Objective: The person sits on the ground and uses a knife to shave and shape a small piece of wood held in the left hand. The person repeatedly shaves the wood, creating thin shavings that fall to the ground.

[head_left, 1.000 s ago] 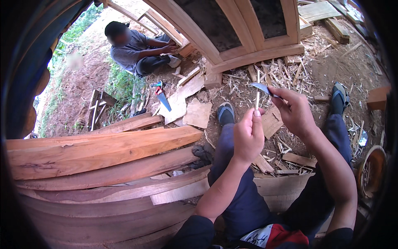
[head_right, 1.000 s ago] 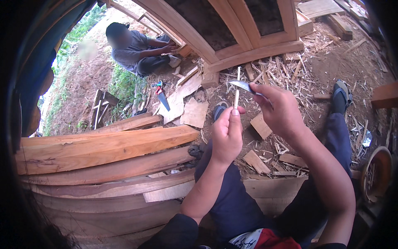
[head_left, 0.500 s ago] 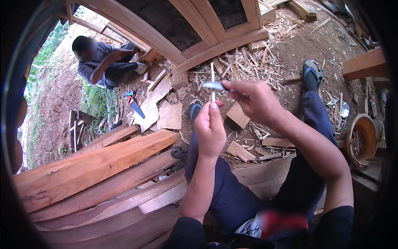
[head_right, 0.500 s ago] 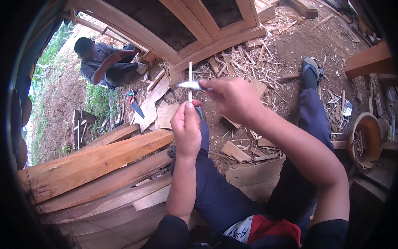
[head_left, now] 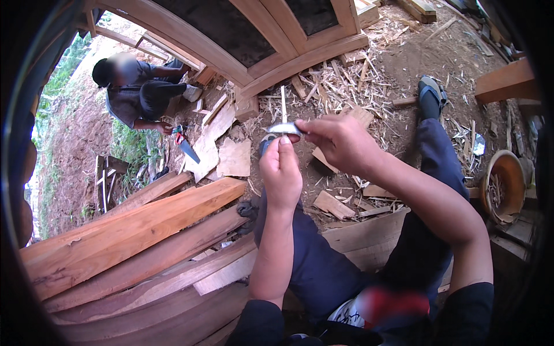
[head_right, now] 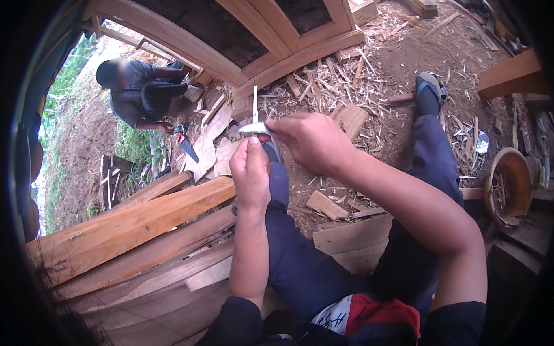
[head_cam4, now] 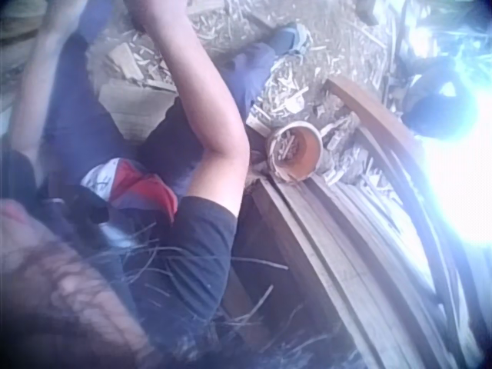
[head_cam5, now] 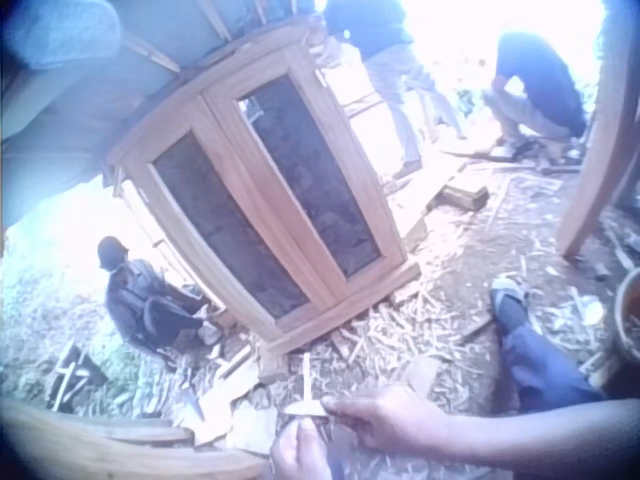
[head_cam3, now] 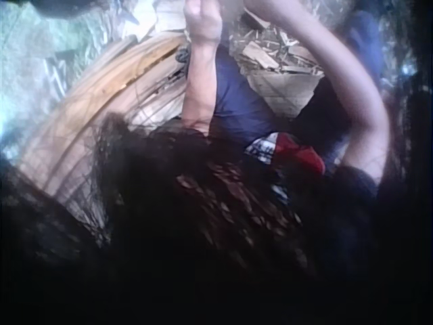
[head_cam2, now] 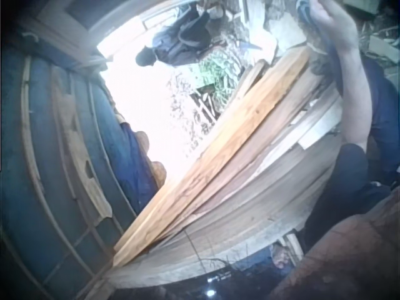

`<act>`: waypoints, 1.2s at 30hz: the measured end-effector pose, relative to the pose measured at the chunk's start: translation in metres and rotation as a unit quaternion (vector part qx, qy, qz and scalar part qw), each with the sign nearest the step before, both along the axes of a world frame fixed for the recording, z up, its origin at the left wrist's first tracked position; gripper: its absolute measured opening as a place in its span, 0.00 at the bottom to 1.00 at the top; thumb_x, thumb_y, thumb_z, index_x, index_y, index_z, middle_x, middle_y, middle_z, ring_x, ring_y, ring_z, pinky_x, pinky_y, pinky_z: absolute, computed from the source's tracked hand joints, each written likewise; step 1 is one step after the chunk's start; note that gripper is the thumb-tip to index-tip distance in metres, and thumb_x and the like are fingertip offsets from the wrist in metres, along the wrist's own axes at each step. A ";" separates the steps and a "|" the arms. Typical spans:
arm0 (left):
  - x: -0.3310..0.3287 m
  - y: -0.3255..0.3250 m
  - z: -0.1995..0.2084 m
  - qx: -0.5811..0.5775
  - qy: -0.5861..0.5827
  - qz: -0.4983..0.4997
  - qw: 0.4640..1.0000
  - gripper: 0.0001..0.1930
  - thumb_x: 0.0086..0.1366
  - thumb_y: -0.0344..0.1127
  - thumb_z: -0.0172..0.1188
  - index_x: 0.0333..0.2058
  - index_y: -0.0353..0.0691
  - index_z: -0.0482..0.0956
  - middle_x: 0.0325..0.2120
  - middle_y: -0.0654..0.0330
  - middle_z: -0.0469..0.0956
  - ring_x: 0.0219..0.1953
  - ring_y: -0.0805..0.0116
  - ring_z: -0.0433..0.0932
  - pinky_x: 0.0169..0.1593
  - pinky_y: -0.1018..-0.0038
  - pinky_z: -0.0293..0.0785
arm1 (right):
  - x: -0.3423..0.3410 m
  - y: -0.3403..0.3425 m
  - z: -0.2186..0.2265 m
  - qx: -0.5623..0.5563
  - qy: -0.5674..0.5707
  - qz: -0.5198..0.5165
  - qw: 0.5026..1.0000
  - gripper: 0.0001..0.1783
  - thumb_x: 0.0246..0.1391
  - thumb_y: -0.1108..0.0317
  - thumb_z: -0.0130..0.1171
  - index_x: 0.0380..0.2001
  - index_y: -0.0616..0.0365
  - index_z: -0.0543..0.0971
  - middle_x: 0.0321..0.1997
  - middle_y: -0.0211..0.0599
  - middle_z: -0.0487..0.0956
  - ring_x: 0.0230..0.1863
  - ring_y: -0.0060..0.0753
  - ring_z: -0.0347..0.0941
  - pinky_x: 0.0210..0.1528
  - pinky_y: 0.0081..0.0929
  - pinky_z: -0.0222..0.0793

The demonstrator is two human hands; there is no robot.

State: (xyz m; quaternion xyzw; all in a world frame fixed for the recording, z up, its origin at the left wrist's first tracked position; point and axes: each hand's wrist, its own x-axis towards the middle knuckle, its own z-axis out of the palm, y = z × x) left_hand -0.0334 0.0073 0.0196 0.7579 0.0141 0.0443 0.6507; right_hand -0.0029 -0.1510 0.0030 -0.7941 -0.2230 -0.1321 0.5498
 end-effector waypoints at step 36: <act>-0.016 -0.002 0.006 0.068 -0.015 0.013 0.997 0.14 0.75 0.36 0.44 0.36 0.33 0.76 0.19 0.74 0.63 0.22 0.87 0.58 0.25 0.82 0.52 | -0.007 -0.010 0.008 -0.011 0.008 0.039 0.999 0.13 0.56 0.69 0.61 0.44 0.61 0.83 0.36 0.55 0.82 0.36 0.51 0.81 0.39 0.39 0.77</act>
